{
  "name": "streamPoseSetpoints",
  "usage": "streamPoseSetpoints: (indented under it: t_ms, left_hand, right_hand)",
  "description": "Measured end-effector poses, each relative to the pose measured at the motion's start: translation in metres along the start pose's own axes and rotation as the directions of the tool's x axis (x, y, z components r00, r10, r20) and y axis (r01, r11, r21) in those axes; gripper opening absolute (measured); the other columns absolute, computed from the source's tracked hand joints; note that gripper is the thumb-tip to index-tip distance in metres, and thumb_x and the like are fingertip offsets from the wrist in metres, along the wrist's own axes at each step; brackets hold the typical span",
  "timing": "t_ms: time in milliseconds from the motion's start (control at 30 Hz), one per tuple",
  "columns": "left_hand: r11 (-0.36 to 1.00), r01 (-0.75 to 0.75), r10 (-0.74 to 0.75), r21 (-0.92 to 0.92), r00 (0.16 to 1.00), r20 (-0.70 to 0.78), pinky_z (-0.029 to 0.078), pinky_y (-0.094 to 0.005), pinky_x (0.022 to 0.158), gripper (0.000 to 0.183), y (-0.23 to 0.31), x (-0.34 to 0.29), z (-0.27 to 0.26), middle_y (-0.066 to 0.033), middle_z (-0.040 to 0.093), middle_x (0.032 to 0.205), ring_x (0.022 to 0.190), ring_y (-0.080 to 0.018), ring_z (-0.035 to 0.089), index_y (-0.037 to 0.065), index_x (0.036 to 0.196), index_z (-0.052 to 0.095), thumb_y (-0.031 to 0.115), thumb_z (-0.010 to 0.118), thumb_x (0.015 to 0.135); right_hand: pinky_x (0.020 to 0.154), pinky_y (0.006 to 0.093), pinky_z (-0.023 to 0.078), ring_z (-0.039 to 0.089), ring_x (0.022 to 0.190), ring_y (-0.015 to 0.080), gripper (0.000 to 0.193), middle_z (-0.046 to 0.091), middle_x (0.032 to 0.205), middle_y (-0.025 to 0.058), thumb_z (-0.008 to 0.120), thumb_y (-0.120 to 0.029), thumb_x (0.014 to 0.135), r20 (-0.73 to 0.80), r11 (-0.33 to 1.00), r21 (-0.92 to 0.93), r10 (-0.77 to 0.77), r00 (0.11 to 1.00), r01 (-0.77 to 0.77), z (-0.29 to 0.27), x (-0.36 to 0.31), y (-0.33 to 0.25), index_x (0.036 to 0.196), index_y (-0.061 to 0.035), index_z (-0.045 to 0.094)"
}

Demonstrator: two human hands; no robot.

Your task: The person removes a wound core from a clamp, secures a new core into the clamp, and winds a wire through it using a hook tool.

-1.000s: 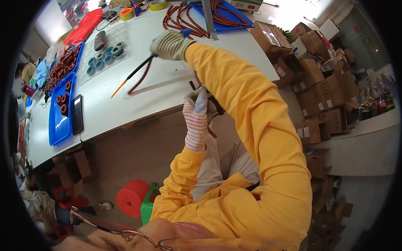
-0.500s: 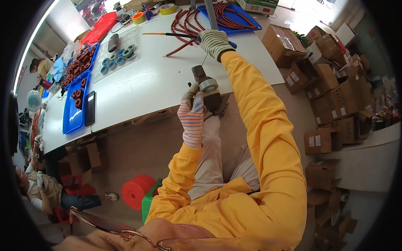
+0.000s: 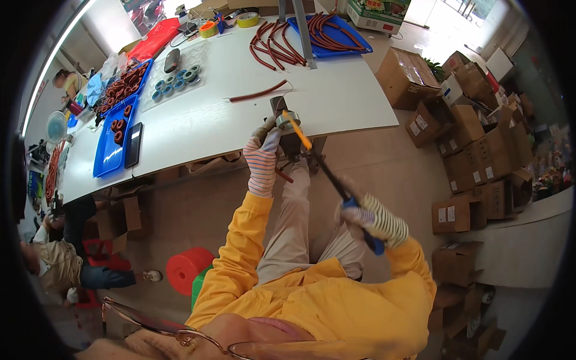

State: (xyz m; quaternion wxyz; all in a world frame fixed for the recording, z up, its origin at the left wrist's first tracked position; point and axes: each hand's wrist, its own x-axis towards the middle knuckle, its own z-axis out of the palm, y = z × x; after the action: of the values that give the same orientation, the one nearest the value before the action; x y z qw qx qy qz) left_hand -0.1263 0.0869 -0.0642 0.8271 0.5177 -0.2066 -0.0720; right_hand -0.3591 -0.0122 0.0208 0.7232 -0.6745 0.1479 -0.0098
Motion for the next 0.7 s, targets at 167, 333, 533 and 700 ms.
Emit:
streamPoseSetpoints:
  t_ms: [167,333,533,700]
  left_hand:
    - [0.994,-0.065,0.068,-0.089,0.997,0.033,0.044,-0.0222,0.084,0.030,-0.003,0.001,0.000,-0.0065,0.065,0.101,0.092,-0.0092,0.057,-0.003,0.112,0.061,0.004,0.065,0.084]
    - [0.997,0.071,-0.071,0.008,0.997,-0.009,0.045,-0.0225,0.083,0.029,0.000,0.000,-0.001,-0.0062,0.065,0.101,0.091,-0.0089,0.057,-0.001,0.113,0.062,0.005,0.065,0.084]
    - [0.996,0.084,-0.084,-0.021,0.996,-0.014,0.044,-0.0190,0.074,0.029,0.001,0.001,0.002,-0.0034,0.065,0.099,0.084,-0.0055,0.054,0.000,0.113,0.062,0.006,0.064,0.084]
    - [0.995,0.098,-0.099,-0.021,0.994,-0.035,0.044,-0.0182,0.070,0.029,0.004,-0.001,0.002,-0.0021,0.064,0.099,0.082,-0.0041,0.054,0.000,0.113,0.062,0.005,0.064,0.085]
  right_hand:
    - [0.040,0.0218,0.041,0.052,0.056,0.0088,0.060,0.058,0.078,0.0075,0.058,-0.025,0.089,-0.004,0.940,0.282,0.200,0.980,-0.190,0.010,-0.015,-0.001,0.143,-0.0147,0.031]
    - [0.033,0.0182,0.034,0.037,0.044,0.0041,0.050,0.057,0.087,0.0072,0.054,-0.022,0.092,0.173,0.788,0.531,0.259,0.950,-0.311,0.005,0.010,-0.036,0.139,-0.0163,0.037]
    - [0.031,0.0155,0.031,0.028,0.040,0.0018,0.044,0.039,0.073,0.0011,0.042,-0.024,0.098,0.366,0.490,0.748,0.257,0.894,-0.448,-0.016,0.046,-0.025,0.140,-0.0154,0.032]
    - [0.028,0.0150,0.028,0.023,0.036,-0.0005,0.050,0.032,0.068,-0.0003,0.037,-0.024,0.100,0.598,0.041,0.801,-0.090,0.796,-0.597,-0.022,0.047,0.020,0.146,-0.0165,0.018]
